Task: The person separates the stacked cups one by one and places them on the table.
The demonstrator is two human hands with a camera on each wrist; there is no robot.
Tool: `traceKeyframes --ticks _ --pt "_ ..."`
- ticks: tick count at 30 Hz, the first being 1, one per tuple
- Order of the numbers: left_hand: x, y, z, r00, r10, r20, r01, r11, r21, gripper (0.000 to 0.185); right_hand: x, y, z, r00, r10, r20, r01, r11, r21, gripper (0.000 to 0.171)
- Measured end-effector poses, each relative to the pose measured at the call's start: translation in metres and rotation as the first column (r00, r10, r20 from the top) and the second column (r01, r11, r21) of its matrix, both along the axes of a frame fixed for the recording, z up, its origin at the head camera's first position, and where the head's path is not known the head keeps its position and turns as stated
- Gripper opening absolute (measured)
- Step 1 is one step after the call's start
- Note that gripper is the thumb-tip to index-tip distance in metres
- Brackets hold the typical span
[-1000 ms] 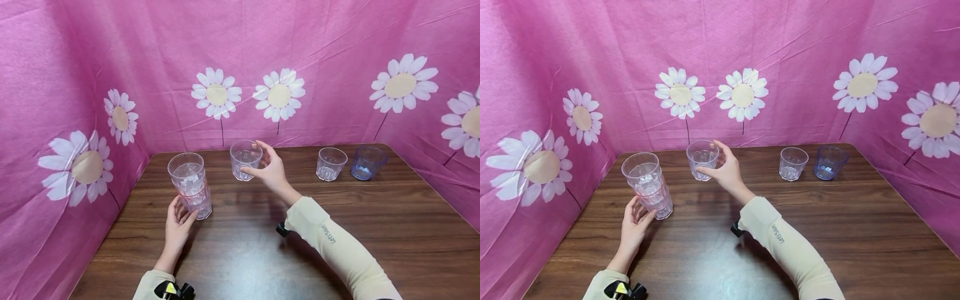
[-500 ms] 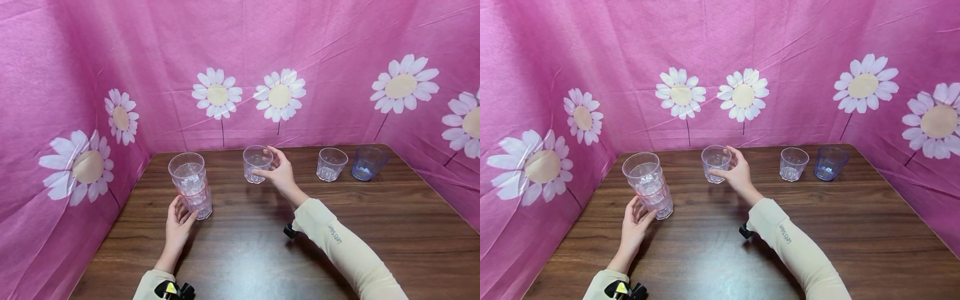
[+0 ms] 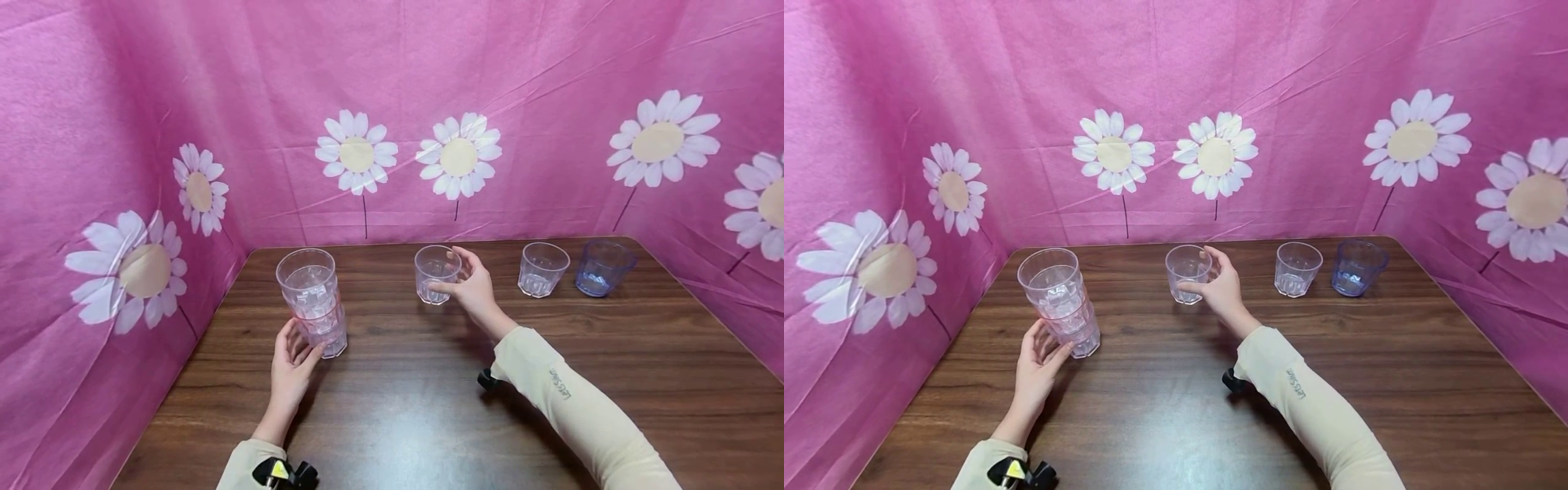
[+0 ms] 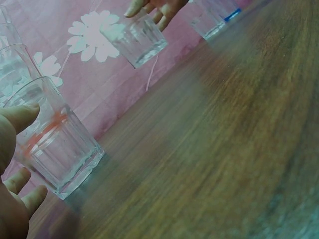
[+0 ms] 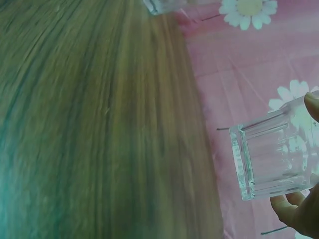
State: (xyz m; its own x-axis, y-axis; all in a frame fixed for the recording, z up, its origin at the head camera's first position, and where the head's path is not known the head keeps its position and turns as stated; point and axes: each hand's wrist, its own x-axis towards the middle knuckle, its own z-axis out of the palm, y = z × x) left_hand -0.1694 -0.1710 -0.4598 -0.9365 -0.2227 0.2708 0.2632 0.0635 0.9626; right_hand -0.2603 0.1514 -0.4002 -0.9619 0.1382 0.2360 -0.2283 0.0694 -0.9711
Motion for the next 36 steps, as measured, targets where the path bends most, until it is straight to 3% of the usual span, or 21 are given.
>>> traceKeyframes --ticks 15,30,36 --pt "0.001 0.000 -0.001 1.000 -0.004 0.009 0.004 1.000 -0.009 0.069 -0.005 0.028 -0.015 0.994 -0.077 0.079 0.077 0.997 0.003 0.096" --pt "0.002 0.000 0.001 1.000 -0.003 0.019 0.003 1.000 -0.016 0.069 -0.010 0.049 -0.026 0.980 -0.161 0.118 0.151 0.984 0.090 0.096" --pt "0.001 0.000 0.000 1.000 0.000 0.017 0.000 1.000 -0.014 0.068 -0.014 0.054 -0.027 0.976 -0.168 0.141 0.162 0.985 0.054 0.098"
